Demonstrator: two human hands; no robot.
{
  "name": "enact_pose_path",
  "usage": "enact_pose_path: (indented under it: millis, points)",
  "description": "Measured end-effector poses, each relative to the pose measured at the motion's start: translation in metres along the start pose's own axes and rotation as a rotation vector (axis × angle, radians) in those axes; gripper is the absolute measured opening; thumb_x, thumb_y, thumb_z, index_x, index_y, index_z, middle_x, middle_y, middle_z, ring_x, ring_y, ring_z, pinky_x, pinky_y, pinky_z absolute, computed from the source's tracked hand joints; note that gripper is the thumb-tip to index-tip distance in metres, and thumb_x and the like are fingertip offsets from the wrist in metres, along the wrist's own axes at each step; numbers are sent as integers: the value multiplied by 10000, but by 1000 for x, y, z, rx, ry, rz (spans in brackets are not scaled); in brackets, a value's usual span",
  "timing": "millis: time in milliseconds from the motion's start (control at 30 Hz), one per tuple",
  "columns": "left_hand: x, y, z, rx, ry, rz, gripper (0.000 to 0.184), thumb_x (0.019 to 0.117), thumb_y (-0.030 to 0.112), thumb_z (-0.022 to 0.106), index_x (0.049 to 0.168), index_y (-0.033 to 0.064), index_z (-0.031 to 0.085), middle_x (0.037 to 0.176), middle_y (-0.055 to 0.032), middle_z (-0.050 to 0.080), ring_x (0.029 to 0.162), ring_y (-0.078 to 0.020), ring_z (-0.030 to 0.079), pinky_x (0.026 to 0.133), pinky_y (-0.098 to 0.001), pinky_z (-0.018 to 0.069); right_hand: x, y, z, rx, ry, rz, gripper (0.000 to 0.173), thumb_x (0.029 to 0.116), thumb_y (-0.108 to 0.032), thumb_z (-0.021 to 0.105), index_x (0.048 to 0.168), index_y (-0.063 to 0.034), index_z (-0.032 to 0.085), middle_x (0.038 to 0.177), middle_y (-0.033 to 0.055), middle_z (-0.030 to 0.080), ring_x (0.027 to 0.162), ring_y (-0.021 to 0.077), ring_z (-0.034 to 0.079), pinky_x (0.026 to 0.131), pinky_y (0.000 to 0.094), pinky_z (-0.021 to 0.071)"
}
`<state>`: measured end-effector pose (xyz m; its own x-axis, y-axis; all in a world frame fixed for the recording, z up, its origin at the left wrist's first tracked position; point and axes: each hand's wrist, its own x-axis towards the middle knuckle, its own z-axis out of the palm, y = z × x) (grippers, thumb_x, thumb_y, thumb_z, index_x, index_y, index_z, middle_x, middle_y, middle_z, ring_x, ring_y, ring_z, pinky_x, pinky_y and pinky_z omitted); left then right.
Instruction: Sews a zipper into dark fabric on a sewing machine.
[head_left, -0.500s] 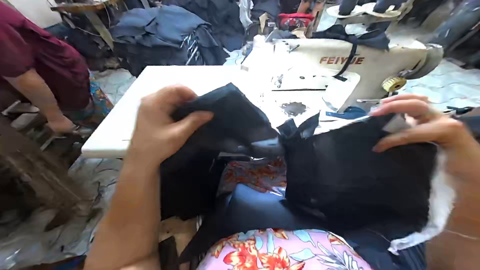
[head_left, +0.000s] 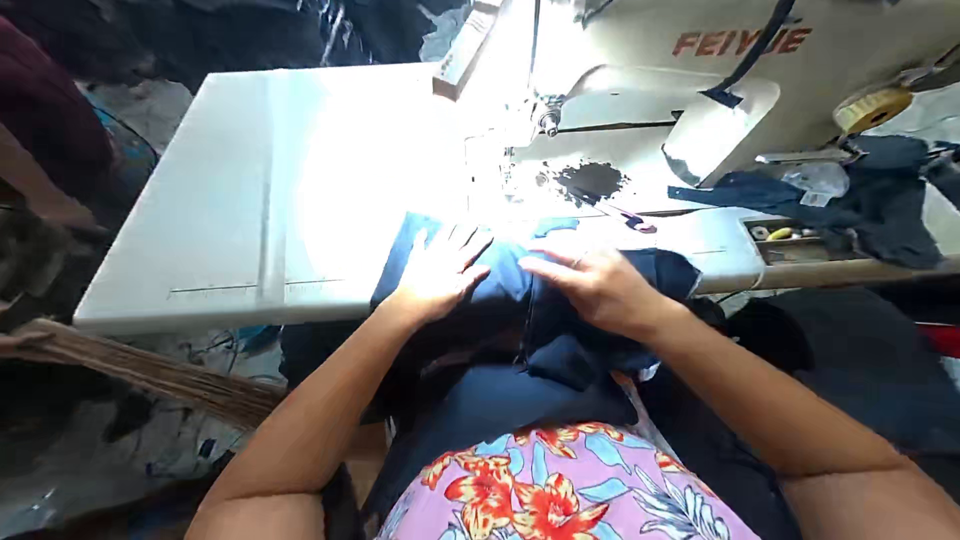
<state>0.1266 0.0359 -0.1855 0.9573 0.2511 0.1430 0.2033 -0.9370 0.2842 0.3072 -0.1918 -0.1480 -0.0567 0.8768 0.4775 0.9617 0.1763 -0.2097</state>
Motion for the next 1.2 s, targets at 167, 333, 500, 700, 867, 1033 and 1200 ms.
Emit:
enact_pose_path:
  millis: [167,333,500,700,867,1033,1200]
  points:
    - [0,1,-23,-23,-23,-49,563,1076,499,338,1554,237,478,1647,-75,383,1550,-366,270,1157,-771,138,5,20,17,-122,-38,-75,407,944,0,521,1219,-192,751,1326,79,694,1311,358,576,1042,645,389]
    - [-3,5,-23,-29,-12,-63,566,1074,493,348,1563,232,463,1653,-49,375,1554,-372,254,1154,-775,121,10,34,15,-122,53,-180,264,972,-13,514,1026,-83,762,1168,90,761,1243,343,646,1085,588,428]
    - [-4,14,-23,-17,101,71,485,1047,312,435,1501,177,542,1601,-122,440,1506,-403,343,1123,-773,214,9,40,21,-44,141,-158,191,958,-22,551,935,6,738,969,163,752,938,306,735,843,427,593]
    - [-2,35,-12,-84,156,284,389,1032,132,436,1323,139,694,1423,-71,636,1395,-315,530,1117,-728,304,10,28,28,-59,194,-84,178,920,-31,586,922,-5,763,976,151,760,939,288,738,838,398,597]
    - [-2,38,-10,-135,216,269,307,1007,240,564,1187,63,739,1251,-141,690,1229,-328,625,1029,-591,451,15,25,33,-56,199,-46,172,910,-28,600,930,-3,769,979,157,760,945,296,738,833,396,599]
    - [-16,54,-8,-46,290,151,410,774,400,832,936,36,735,881,-130,676,833,-309,658,686,-441,538,16,26,33,-65,189,-26,182,921,-38,588,937,-3,765,987,154,762,957,299,740,829,405,599]
    - [-16,42,-7,-164,305,184,107,900,135,723,885,30,728,856,-119,686,824,-287,666,713,-427,540,19,17,24,-47,52,56,242,959,-44,556,1072,-42,769,1052,162,738,1022,323,715,860,443,587]
